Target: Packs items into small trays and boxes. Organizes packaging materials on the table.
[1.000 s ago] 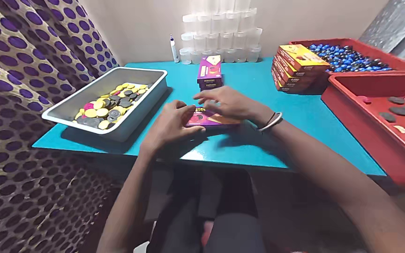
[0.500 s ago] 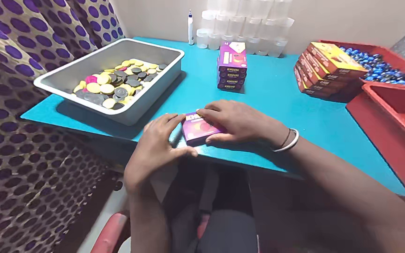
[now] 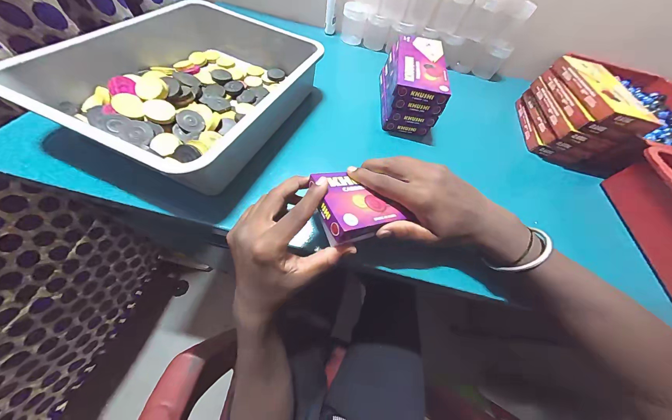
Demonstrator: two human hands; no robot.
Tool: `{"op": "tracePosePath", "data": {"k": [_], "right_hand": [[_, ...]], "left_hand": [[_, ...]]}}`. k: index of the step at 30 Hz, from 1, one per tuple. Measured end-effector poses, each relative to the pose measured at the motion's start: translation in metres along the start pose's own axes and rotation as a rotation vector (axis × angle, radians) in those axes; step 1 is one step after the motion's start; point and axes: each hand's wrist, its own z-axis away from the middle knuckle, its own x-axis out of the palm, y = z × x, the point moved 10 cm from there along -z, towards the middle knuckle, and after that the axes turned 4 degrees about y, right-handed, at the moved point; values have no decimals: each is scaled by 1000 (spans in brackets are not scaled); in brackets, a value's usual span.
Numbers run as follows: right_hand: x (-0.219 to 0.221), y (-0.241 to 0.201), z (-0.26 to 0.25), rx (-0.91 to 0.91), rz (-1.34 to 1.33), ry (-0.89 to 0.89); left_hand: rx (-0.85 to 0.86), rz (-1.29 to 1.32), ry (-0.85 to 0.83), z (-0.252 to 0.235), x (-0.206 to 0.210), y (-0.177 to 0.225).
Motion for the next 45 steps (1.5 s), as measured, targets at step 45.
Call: {"op": "tracePosePath", "data": {"k": [45], "right_hand": [[-62, 198, 135, 968, -55, -298]], "left_hand": [[-340, -525, 253, -11, -87, -66]]}}
